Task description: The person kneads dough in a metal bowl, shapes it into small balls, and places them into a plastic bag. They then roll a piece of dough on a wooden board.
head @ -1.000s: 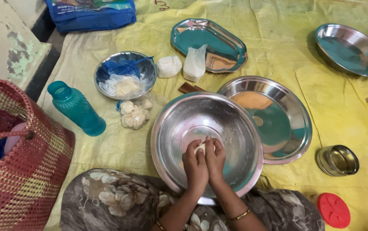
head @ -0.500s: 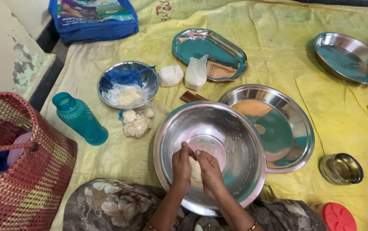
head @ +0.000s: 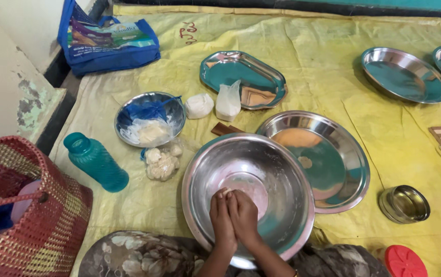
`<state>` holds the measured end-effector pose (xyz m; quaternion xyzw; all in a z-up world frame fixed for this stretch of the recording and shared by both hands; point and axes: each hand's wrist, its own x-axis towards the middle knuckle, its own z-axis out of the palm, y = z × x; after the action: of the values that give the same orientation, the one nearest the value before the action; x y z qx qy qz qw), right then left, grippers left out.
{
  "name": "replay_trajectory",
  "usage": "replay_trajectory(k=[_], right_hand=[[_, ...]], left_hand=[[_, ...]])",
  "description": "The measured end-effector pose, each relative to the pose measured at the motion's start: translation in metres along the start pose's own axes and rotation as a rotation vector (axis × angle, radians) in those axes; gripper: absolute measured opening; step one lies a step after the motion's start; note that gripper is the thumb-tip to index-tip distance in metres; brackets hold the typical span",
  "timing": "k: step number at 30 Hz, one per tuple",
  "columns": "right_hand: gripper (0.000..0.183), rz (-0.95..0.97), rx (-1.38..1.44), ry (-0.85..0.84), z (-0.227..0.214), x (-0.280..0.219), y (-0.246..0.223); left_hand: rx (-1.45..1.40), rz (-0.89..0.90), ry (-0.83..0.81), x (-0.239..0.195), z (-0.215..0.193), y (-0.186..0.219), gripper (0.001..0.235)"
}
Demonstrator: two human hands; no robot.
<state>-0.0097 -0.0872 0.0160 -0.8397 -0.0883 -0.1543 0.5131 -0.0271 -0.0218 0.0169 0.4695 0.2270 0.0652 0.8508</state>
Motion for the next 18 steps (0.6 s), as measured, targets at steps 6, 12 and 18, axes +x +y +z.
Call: replay_trajectory(k=[6,12,18], right_hand=[[0.026,-0.262,-0.158,0.149,-0.007,0.008,-0.019],[0.035,0.162,0.241,0.006,-0.002,0.004,-0.019],[0.039,0.378,0.478,-0.127,0.000,0.009,0.007]], left_hand=[[-0.154,-0.212,-0.031,-0.005,0.001,-0.007,0.049],[-0.128,-0.280,-0.101,0.011,-0.001,-0.002,0.057],[0.026,-0.311,-0.040,0.013,-0.002,-0.011,0.061]])
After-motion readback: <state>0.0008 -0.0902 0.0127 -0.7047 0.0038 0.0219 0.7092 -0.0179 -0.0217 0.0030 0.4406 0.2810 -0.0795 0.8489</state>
